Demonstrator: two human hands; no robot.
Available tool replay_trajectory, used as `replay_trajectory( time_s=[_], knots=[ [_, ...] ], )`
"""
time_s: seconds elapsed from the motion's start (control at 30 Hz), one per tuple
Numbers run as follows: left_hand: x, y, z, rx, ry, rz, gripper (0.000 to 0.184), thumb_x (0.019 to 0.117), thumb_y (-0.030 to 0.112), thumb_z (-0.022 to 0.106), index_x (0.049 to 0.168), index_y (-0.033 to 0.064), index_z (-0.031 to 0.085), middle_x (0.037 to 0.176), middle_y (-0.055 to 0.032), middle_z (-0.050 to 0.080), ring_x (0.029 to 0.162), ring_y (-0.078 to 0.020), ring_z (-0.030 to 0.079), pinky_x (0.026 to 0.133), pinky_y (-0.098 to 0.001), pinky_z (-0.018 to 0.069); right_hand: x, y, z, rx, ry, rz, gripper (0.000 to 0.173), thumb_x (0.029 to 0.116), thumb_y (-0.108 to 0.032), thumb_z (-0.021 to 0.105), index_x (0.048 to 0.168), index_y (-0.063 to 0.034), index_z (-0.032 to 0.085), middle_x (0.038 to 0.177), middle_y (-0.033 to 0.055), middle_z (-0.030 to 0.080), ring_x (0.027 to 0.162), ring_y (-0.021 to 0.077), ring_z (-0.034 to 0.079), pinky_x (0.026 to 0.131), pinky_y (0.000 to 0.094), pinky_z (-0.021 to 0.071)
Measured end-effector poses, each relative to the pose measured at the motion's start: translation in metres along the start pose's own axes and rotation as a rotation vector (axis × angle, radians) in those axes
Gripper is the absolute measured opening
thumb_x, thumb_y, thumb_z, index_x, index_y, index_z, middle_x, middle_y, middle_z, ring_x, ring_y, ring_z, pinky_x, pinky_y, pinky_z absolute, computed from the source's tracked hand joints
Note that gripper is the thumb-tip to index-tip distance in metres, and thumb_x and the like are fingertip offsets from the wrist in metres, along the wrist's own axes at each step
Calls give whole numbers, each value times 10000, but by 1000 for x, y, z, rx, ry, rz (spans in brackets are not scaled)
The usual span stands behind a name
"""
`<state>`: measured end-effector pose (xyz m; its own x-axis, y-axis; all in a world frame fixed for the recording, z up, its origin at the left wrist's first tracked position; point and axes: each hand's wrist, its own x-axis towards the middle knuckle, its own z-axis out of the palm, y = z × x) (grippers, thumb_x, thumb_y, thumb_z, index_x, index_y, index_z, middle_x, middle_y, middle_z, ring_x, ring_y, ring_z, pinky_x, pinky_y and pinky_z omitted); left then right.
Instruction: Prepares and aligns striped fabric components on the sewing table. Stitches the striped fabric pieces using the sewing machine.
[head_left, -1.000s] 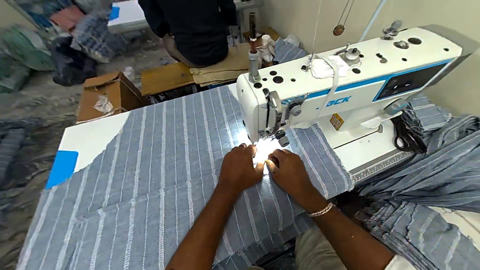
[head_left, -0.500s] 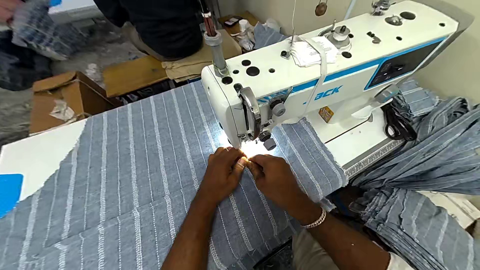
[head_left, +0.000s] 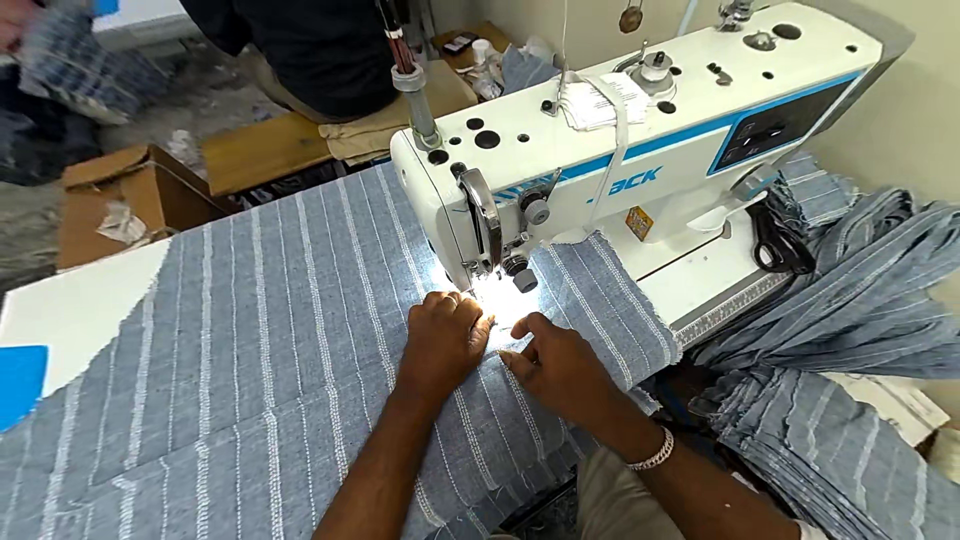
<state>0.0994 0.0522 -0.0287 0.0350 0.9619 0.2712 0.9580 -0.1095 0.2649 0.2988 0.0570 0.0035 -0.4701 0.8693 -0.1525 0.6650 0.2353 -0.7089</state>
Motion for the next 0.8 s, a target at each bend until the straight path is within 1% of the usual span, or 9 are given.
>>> replay_trajectory(
  time_s=[0.1,0.17,0.27,0.37,0.5,0.6,0.7,0.73,0.8],
  knots=[
    [-8,18,-4,61,-21,-47,258,1041,285,572,1052,70,713,1084,-161,683,1104,-385,632,886,-582,501,-1,8,5,-3,36,-5,301,1006,-374,652,1212,-160,604,686,-1,649,539,166,615,475,400,522],
    [-23,35,-1,132,-42,-126,321,1067,318,522,1141,90,736,1220,-138,702,1235,-367,613,1008,-585,488,-1,9,6,-24,56,-22,276,1003,-369,649,1192,-170,616,677,5,649,531,176,617,458,409,516],
    [-35,43,6,162,-97,-236,473,1104,416,373,1326,150,694,1454,-62,619,1453,-349,454,1170,-642,328,4,10,4,-38,55,-46,257,1014,-382,630,1160,-172,627,645,29,613,502,205,584,432,413,483],
    [-27,37,7,123,-88,-251,442,1106,345,380,1316,134,706,1480,-71,602,1459,-377,445,1157,-707,292,18,1,-1,-70,43,-67,260,1031,-359,613,1122,-117,643,660,70,604,559,255,606,480,458,487],
    [-14,28,2,98,-105,-263,457,1107,340,365,1335,129,699,1504,-59,582,1483,-363,413,1176,-707,257,28,-5,-12,-71,-19,-121,253,1038,-328,606,1129,-94,644,657,74,597,556,253,597,487,451,484],
    [-9,26,5,126,-127,-279,509,1104,390,309,1352,168,693,1516,-26,575,1491,-328,415,1189,-685,253,22,4,-56,-111,-175,-166,379,1043,-337,618,1324,-82,621,875,93,725,729,240,697,661,476,588],
    [-9,25,4,154,-151,-286,521,1108,408,279,1396,204,663,1526,-5,565,1499,-316,405,1193,-680,256,12,35,-120,-219,113,-150,403,1052,-322,598,1379,-86,602,1131,133,722,960,279,716,824,527,596],
    [-9,24,4,159,-149,-280,517,1109,402,282,1379,198,673,1519,-8,572,1494,-318,411,1189,-679,261,10,51,-138,-298,271,-103,437,1055,-315,588,1416,-69,575,1254,171,685,1080,339,693,896,588,568],
    [-8,23,4,160,-145,-278,506,1109,386,297,1367,176,678,1516,-25,574,1487,-332,418,1183,-684,264,14,90,-155,-506,383,4,556,1008,-157,611,1521,-9,458,1502,244,515,1346,488,515,1045,778,370]
  ],
)
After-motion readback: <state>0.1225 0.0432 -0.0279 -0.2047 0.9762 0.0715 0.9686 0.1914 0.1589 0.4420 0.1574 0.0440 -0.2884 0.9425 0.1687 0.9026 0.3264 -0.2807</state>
